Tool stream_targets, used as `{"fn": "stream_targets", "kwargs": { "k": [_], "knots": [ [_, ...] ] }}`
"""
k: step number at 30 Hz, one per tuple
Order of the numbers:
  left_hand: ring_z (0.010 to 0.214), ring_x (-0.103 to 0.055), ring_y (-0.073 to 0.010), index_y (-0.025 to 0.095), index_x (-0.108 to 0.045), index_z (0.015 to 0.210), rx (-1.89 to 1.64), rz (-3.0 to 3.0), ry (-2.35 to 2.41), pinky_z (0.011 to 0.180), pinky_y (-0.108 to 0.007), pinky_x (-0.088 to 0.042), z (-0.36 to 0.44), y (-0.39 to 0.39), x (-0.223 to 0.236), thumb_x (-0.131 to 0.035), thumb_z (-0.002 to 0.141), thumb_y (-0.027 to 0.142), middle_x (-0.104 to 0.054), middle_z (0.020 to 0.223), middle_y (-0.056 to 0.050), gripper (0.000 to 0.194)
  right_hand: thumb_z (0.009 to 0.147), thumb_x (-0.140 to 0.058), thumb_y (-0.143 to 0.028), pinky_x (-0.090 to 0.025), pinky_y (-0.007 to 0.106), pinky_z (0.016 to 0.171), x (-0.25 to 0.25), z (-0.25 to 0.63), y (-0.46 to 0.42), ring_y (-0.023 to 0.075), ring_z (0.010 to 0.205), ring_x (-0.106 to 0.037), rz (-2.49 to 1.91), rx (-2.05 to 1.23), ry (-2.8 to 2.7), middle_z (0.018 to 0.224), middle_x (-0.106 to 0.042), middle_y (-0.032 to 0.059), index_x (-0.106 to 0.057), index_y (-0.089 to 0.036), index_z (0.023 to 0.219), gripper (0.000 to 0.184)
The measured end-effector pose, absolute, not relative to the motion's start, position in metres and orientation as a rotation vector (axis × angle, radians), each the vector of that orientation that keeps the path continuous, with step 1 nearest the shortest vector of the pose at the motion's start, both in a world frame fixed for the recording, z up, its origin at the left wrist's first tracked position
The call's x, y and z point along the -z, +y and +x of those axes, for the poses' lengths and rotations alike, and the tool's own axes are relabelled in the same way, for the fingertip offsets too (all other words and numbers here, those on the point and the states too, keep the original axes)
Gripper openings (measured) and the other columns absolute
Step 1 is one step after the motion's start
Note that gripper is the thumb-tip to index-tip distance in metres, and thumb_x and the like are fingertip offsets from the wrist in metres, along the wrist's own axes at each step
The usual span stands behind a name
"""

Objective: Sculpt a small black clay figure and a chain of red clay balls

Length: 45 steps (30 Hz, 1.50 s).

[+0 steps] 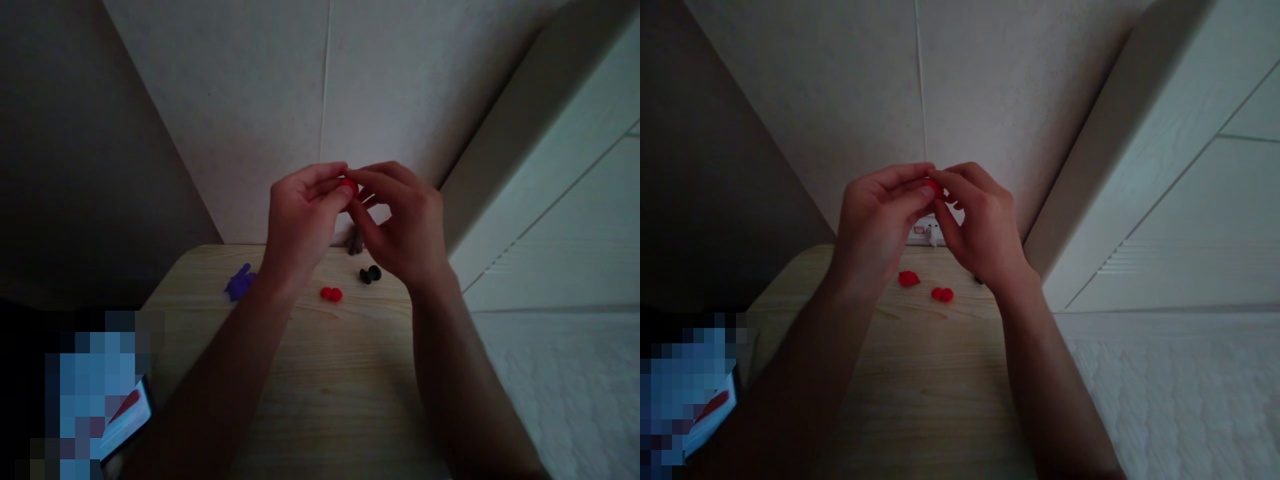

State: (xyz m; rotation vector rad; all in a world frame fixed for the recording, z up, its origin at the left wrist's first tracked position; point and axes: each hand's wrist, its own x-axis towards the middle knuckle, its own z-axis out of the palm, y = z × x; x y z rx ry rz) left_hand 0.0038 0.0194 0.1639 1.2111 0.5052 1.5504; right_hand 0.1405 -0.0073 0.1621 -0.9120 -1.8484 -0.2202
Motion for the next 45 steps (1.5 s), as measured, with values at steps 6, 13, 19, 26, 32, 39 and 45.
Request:
{"fn": "stream_targets", "kwargs": {
  "k": [6, 13, 19, 26, 32, 39, 45],
  "knots": [
    [0.091, -0.072, -0.0184, 0.018, -0.072, 0.090, -1.506, 1.228, 0.548, 0.083, -0.031, -0.060, 0.008, 0.014, -0.164, -0.067, 0.089, 0.019, -0.076, 0.093, -0.005, 0.005, 0.096, -0.070, -0.030, -0.062, 0.037, 0.072, -0.160, 0.138, -0.011, 0.0202, 0.077, -0.072, -0.905, 0.227, -1.739, 0.088, -0.072, 0.0023, -0.069, -0.027, 0.103, 0.008],
    [0.085, -0.071, -0.0171, 0.020, -0.070, 0.090, -1.505, 1.178, 0.607, 0.074, -0.027, -0.055, 0.005, 0.010, -0.149, -0.062, 0.090, 0.029, -0.075, 0.093, -0.005, 0.011, 0.103, -0.059, -0.044, -0.058, 0.032, 0.067, -0.160, 0.133, -0.021, 0.0178, 0.072, -0.072, -0.940, 0.095, -1.767, 0.085, -0.074, 0.0020, -0.068, -0.025, 0.109, 0.022],
    [0.068, -0.066, -0.0138, 0.017, -0.070, 0.090, -1.487, 1.058, 0.720, 0.064, -0.025, -0.050, -0.009, 0.001, -0.115, -0.063, 0.084, 0.032, -0.072, 0.084, -0.004, 0.018, 0.107, -0.050, -0.045, -0.051, 0.026, 0.059, -0.133, 0.133, -0.036, 0.0133, 0.060, -0.064, -1.029, -0.210, -1.750, 0.071, -0.069, -0.0013, -0.067, -0.021, 0.122, 0.034],
    [0.056, -0.055, -0.0125, 0.016, -0.071, 0.082, -1.554, 1.141, 0.847, 0.057, -0.025, -0.043, -0.028, -0.015, -0.066, -0.062, 0.085, 0.038, -0.060, 0.061, 0.001, 0.025, 0.095, -0.057, -0.067, -0.033, 0.023, 0.036, -0.063, 0.107, -0.064, 0.0109, 0.036, -0.042, -1.040, -1.220, -1.240, 0.047, -0.044, -0.0084, -0.060, -0.021, 0.078, 0.049],
    [0.047, -0.041, -0.0102, 0.017, -0.070, 0.073, -1.558, 1.383, 0.886, 0.051, -0.026, -0.031, -0.044, -0.028, -0.033, -0.057, 0.094, 0.042, -0.045, 0.049, 0.005, 0.035, 0.087, -0.058, -0.061, -0.031, 0.023, 0.036, -0.030, 0.099, -0.066, 0.0116, 0.040, -0.033, -0.695, -1.843, -0.864, 0.052, -0.037, -0.0084, -0.052, -0.024, 0.075, 0.039],
    [0.049, -0.046, -0.0114, 0.018, -0.072, 0.072, -1.525, 1.612, 0.876, 0.054, -0.025, -0.035, -0.046, -0.030, -0.020, -0.053, 0.097, 0.039, -0.046, 0.049, 0.005, 0.037, 0.092, -0.054, -0.042, -0.033, 0.022, 0.042, -0.019, 0.097, -0.071, 0.0109, 0.043, -0.028, -0.673, -1.814, -0.875, 0.053, -0.036, -0.0088, -0.049, -0.024, 0.079, 0.023],
    [0.049, -0.051, -0.0114, 0.018, -0.067, 0.067, -1.472, 1.645, 0.881, 0.054, -0.024, -0.038, -0.042, -0.034, -0.022, -0.055, 0.094, 0.037, -0.053, 0.050, 0.003, 0.035, 0.088, -0.056, -0.039, -0.028, 0.022, 0.042, -0.013, 0.094, -0.076, 0.0101, 0.042, -0.025, -0.691, -1.787, -0.917, 0.050, -0.033, -0.0090, -0.053, -0.023, 0.075, 0.021]
  ]
}}
